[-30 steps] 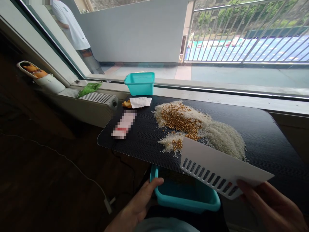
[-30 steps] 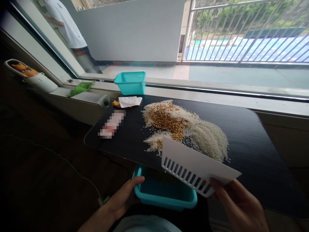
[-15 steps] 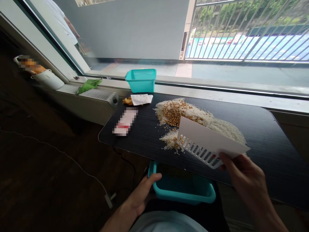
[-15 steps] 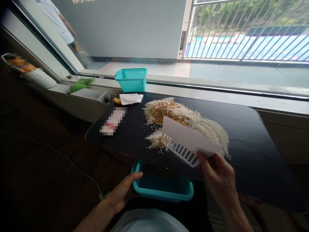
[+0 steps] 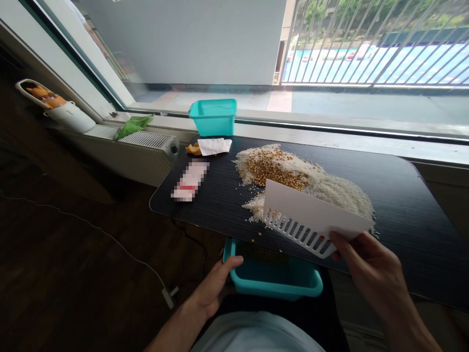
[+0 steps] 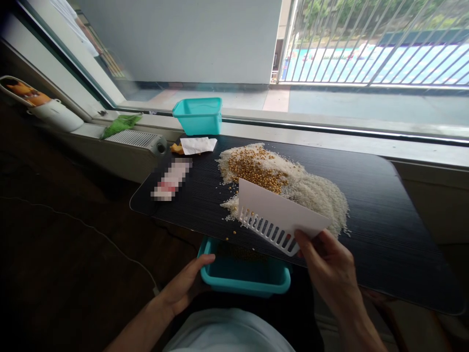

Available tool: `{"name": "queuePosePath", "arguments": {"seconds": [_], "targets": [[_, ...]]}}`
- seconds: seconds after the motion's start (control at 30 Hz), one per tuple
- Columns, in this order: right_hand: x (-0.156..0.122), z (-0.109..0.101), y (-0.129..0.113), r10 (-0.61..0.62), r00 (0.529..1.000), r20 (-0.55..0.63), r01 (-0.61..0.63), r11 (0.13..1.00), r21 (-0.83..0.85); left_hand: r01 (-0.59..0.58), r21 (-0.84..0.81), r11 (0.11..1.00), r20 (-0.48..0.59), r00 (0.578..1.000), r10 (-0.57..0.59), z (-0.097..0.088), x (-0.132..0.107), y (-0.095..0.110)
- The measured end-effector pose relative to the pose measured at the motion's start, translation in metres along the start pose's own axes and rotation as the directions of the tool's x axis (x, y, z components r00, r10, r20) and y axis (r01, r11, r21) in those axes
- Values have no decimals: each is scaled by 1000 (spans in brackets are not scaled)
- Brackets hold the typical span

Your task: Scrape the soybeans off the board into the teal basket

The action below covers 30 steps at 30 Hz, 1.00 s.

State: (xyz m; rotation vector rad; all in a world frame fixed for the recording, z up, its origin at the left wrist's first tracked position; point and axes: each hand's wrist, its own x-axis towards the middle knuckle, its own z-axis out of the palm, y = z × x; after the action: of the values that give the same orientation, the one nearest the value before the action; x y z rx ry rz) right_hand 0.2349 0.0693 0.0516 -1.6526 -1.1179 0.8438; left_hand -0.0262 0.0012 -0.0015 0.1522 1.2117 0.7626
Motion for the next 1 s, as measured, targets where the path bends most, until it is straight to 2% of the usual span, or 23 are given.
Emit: {"name": "queuePosePath", "arguments": {"seconds": [0.23, 0.4, 0.47, 0.57, 0.67, 0.83, 1.0], "targets": [[-13, 8, -10, 38, 997, 64, -41, 998, 37, -10, 25, 1000, -64, 998, 11, -9, -1, 4], [-12, 5, -2, 60, 966, 251, -78, 995, 60, -12, 1, 1000, -81, 997, 12, -9, -1, 5], [-12, 0, -1, 69, 976, 208, -83, 995, 55, -18, -4, 1000, -75, 997, 18, -8, -2, 5], [-9, -4, -6, 66, 998, 19, -67, 997, 38, -23, -5, 1000, -62, 998, 23, -7, -3, 5], [-7, -3, -12, 43, 996, -79, -44, 999, -1, -19, 3, 1000, -60, 998, 20, -9, -2, 4], [-5, 4, -16, 37, 996, -86, -37, 999, 2, -18, 14, 1000, -55, 998, 19, -10, 0, 3], [-1, 1, -8, 1, 999, -39, -1, 1000, 10, -16, 14, 1000, -47, 999, 17, -8, -1, 4]]}}
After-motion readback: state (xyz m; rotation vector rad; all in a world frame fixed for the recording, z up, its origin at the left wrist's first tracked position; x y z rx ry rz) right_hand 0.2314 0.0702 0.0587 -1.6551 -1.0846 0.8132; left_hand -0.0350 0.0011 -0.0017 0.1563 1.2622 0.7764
